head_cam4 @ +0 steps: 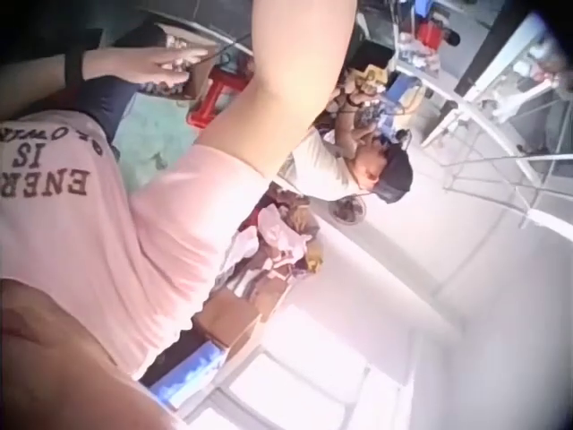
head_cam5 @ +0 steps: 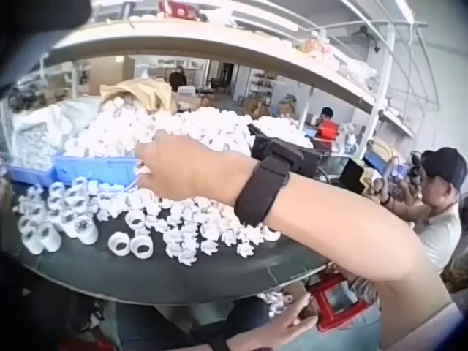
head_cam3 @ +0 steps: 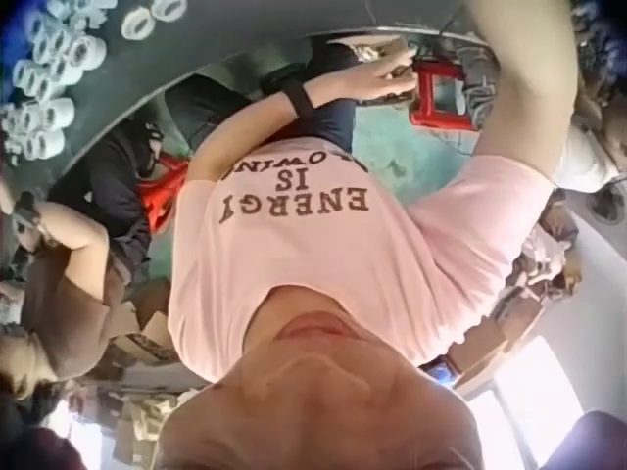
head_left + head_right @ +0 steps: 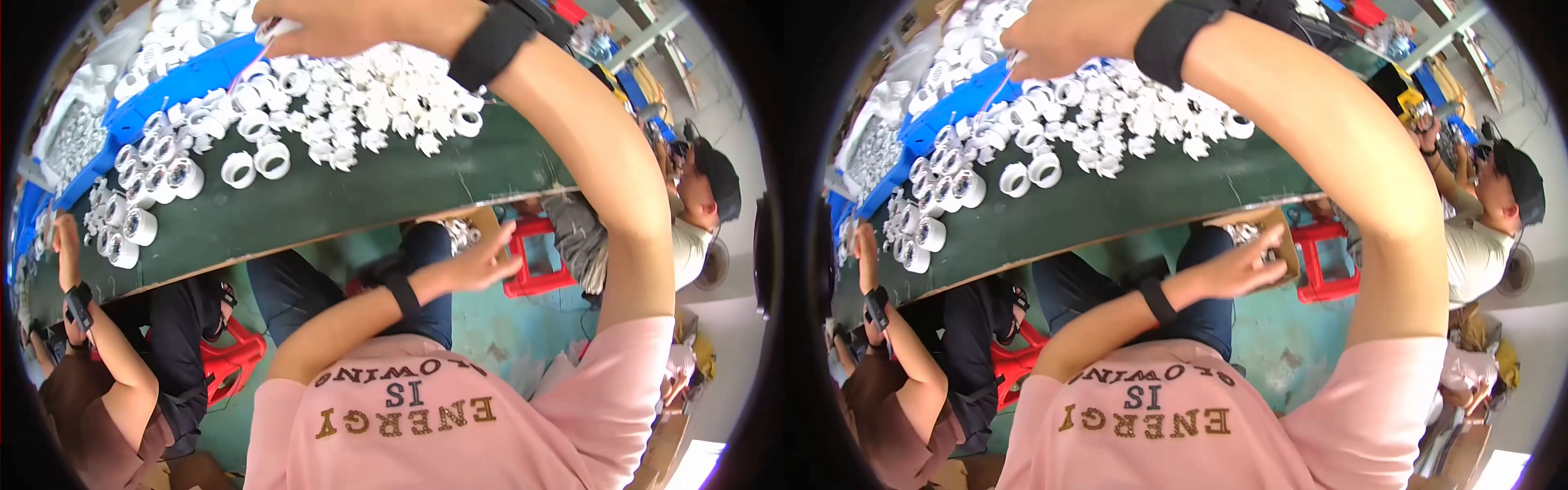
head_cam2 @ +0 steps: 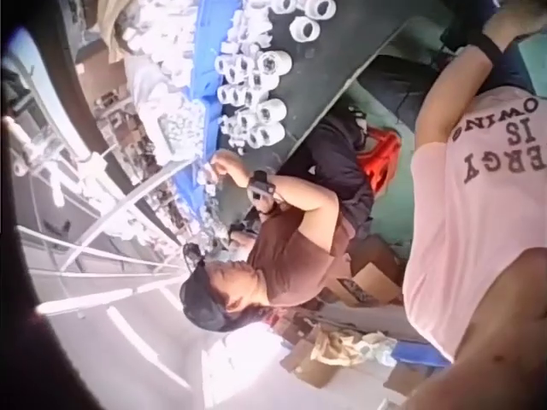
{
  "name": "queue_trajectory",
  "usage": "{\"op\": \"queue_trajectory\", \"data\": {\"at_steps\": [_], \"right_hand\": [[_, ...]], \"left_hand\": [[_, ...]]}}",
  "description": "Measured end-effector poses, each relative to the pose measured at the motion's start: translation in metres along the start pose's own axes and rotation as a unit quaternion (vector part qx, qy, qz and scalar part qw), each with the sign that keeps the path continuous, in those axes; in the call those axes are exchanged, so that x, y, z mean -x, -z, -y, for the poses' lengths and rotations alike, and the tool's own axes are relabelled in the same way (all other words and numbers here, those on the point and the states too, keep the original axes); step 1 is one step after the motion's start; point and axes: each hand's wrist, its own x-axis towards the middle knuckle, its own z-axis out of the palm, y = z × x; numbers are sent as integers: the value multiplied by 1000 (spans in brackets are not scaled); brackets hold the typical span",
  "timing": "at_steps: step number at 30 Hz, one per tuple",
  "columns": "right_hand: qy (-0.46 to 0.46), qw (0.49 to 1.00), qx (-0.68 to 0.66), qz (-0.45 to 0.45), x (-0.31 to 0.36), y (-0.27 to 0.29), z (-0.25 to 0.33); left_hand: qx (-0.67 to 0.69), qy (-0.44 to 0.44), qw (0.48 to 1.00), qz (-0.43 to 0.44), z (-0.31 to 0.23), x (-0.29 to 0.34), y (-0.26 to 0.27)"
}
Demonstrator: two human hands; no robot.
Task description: Assembling electronic components by fitting white plastic housings together at a factory workstation.
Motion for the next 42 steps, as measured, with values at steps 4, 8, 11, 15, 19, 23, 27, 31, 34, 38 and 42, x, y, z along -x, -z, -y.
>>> {"op": "queue_trajectory", "data": {"at_steps": [4, 8, 11, 15, 19, 23, 27, 31, 34, 38, 42], "right_hand": [[38, 999, -24, 14, -16, -4, 13], [-27, 976, -216, 24, 27, -10, 14], [-90, 960, -254, -81, 98, -61, -5], [-384, 838, -356, -151, 210, -134, -5], [-393, 835, -308, -230, 255, -192, 5], [-385, 820, -329, -266, 231, -179, 10], [-412, 851, -249, -209, 226, -186, 11], [-411, 852, -244, -214, 228, -186, 12], [-402, 862, -234, -201, 226, -186, 13], [-405, 866, -214, -201, 228, -190, 11], [-420, 864, -213, -180, 225, -188, 12]], "left_hand": [[33, -73, 979, 186, -14, 23, -20], [134, -20, 943, 303, -78, 73, -27], [86, 47, 974, 204, -84, 107, 18], [9, 73, 988, -133, 25, 180, 71], [-372, 138, 902, -171, 162, 304, 50], [-113, 126, 851, -497, 124, 288, 50], [-358, 100, 663, -649, 116, 301, 78], [-394, 133, 595, -688, 130, 316, 89], [-398, 138, 596, -684, 138, 316, 92], [-401, 136, 606, -673, 135, 311, 91], [-396, 145, 608, -673, 137, 311, 93]]}}
